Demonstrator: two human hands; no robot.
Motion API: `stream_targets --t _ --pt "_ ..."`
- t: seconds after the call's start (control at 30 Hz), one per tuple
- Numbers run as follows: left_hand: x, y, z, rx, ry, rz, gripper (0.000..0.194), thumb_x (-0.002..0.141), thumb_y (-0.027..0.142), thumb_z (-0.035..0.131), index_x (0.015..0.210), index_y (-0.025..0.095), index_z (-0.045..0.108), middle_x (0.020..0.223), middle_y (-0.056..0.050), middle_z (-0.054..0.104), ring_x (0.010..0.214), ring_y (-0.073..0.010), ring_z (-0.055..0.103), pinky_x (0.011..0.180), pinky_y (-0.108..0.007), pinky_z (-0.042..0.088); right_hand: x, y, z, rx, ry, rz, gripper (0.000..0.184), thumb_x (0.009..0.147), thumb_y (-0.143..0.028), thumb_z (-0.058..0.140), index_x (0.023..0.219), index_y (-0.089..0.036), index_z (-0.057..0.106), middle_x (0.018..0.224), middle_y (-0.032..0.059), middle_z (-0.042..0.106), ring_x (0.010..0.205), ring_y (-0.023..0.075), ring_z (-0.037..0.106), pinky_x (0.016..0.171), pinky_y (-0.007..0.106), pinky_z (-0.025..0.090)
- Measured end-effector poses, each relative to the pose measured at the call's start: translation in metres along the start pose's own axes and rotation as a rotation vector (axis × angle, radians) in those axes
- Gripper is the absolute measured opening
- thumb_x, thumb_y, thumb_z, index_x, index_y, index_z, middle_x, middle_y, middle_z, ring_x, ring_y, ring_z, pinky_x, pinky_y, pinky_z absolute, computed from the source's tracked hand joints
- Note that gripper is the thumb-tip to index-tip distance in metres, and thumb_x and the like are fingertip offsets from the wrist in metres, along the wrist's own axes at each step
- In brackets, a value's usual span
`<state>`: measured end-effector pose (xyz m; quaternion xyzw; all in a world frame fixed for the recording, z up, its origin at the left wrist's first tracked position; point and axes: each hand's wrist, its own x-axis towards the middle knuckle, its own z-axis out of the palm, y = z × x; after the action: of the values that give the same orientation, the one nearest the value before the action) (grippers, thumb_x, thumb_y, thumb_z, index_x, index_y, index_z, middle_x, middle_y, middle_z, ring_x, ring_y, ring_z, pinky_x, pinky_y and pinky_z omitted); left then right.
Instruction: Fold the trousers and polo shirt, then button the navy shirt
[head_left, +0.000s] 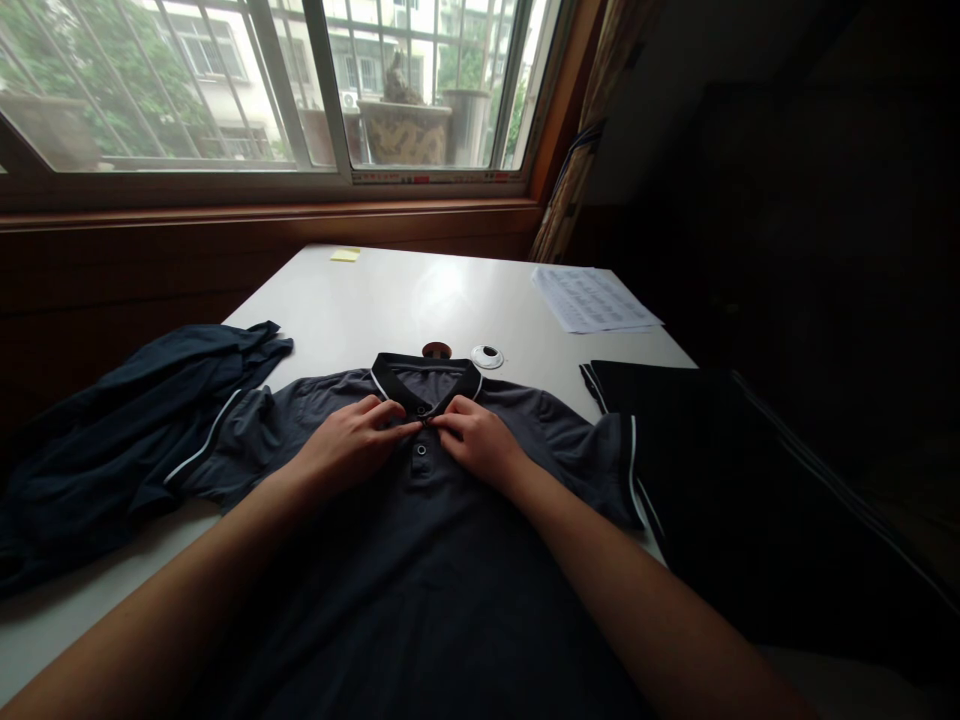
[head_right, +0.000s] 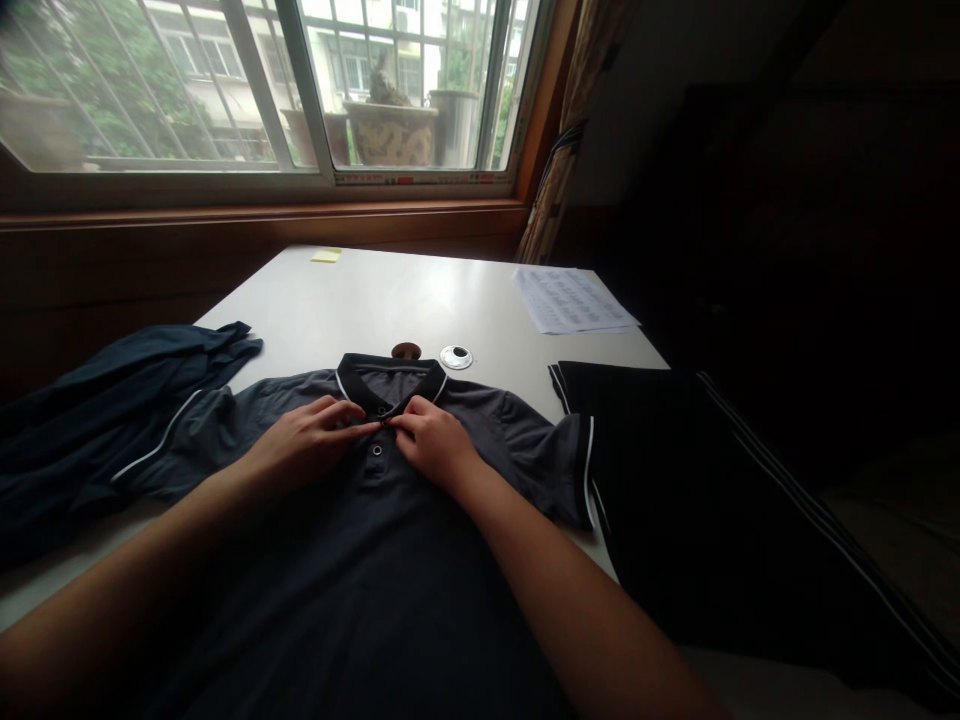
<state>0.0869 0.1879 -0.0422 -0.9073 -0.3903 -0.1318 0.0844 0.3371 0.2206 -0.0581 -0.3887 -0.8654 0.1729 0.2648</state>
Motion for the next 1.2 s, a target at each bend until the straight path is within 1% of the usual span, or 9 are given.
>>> stream_targets --t 0.27,0.57,0.77,0.97,1.07,1.2 --pt "0.0001 -0.0005 -0.0009 -0.011 -0.005 0.014 0.047 0.095 0.018 0.052 0.137 0.037 0.059 0.123 -0.005 0.062 0.096 -0.0190 0.057 0.082 -0.031 0.053 0.0009 -0.0026 -0.0017 0.007 -0.001 0.030 0.023 0.090 -0.020 0.062 0.107 -0.023 0.077 0.098 0.0033 0.066 0.083 0.0139 0.066 0.082 0.025 0.052" --pt "0.0000 -0.0003 -0.0014 -0.051 0.002 -0.002 0.045 0.094 0.016 0.051 0.134 0.036 0.061 0.123 -0.006 0.063 0.098 -0.0195 0.058 0.082 -0.032 0.054 0.0006 -0.0028 -0.0014 0.004 -0.004 0.036 0.023 0.090 -0.020 0.062 0.108 -0.023 0.076 0.097 0.0034 0.066 0.084 0.0143 0.066 0.082 0.024 0.053" --pt "0.0022 0.0031 -0.0013 -0.002 -0.008 -0.017 0.043 0.094 0.016 0.052 0.134 0.031 0.061 0.124 -0.008 0.062 0.100 -0.0211 0.058 0.083 -0.034 0.054 0.0012 -0.0039 -0.0024 0.004 -0.003 0.038 0.023 0.090 -0.020 0.062 0.107 -0.022 0.077 0.097 0.0034 0.066 0.084 0.0141 0.065 0.081 0.025 0.052" --pt "0.0043 0.0057 -0.0039 0.060 -0.013 -0.020 0.043 0.092 0.016 0.055 0.132 0.032 0.062 0.126 -0.009 0.060 0.100 -0.0226 0.057 0.081 -0.035 0.054 0.0009 -0.0030 -0.0024 0.006 0.002 0.025 0.024 0.090 -0.020 0.062 0.108 -0.024 0.076 0.097 0.0031 0.065 0.083 0.0140 0.065 0.081 0.025 0.052" --pt "0.0038 0.0049 -0.0050 0.035 0.003 -0.010 0.042 0.092 0.016 0.055 0.130 0.032 0.064 0.124 -0.008 0.061 0.099 -0.0215 0.058 0.080 -0.033 0.054 0.0009 -0.0035 -0.0029 0.001 0.003 0.018 0.023 0.090 -0.019 0.062 0.108 -0.024 0.075 0.098 0.0032 0.065 0.083 0.0139 0.065 0.081 0.025 0.052" --pt "0.0025 0.0034 -0.0049 -0.029 0.026 0.043 0.038 0.095 0.019 0.054 0.128 0.033 0.065 0.119 -0.006 0.064 0.095 -0.0184 0.059 0.080 -0.030 0.053 0.0010 -0.0037 -0.0031 -0.005 -0.002 0.018 0.023 0.090 -0.019 0.062 0.108 -0.024 0.075 0.099 0.0030 0.065 0.081 0.0135 0.065 0.079 0.025 0.051"
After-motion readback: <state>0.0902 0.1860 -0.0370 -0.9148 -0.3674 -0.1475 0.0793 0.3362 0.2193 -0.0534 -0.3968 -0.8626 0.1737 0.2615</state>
